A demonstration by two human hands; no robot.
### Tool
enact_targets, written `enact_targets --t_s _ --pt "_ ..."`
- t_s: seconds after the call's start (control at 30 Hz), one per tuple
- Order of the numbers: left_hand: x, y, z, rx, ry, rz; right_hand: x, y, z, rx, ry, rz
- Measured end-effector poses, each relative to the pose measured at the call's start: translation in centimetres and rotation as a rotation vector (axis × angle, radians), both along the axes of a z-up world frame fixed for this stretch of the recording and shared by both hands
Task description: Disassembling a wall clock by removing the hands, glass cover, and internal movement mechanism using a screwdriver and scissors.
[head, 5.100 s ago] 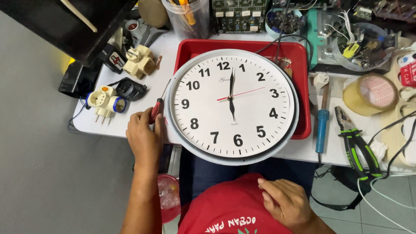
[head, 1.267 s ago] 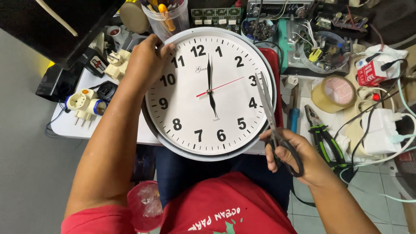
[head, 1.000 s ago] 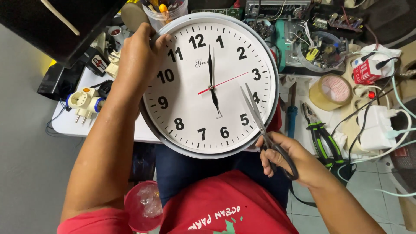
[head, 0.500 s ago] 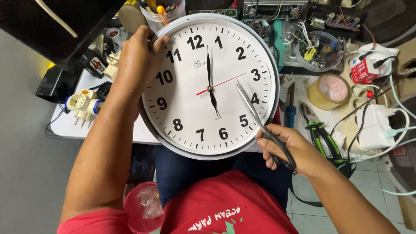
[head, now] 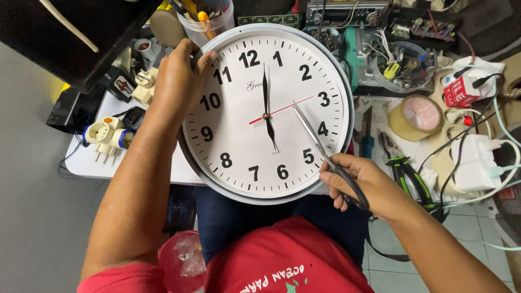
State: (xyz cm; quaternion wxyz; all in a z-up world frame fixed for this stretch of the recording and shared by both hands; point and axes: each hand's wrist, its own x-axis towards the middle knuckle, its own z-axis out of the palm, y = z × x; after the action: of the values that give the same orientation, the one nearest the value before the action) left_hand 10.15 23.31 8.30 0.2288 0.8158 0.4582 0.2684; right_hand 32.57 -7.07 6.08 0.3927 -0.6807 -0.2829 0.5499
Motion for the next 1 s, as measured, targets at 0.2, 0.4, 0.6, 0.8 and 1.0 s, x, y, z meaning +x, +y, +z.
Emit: enact_targets --t_s 0.2,0.4,0.6,0.8,1.0 --pt "-0.1 0.9 -0.9 0.021 0.008 -0.017 0.0 0.3 -0.2 0.017 -0.006 0.007" --pt "0.1 1.1 -0.9 -0.002 0.024 -0.01 0.2 0.7 0.0 0.002 0.001 -0.006" --pt "0.1 1.0 -0.9 0.033 0.013 -0.032 0.0 1.3 0.6 -0.023 -0.026 -0.006" --pt "0.1 0.4 -0.4 -0.029 0.022 -0.006 0.1 1.4 0.5 -0.003 -0.024 0.001" --pt "0.2 0.4 -0.4 -0.021 0.019 -0.013 0.2 1.6 1.0 -0.021 -0.024 0.001"
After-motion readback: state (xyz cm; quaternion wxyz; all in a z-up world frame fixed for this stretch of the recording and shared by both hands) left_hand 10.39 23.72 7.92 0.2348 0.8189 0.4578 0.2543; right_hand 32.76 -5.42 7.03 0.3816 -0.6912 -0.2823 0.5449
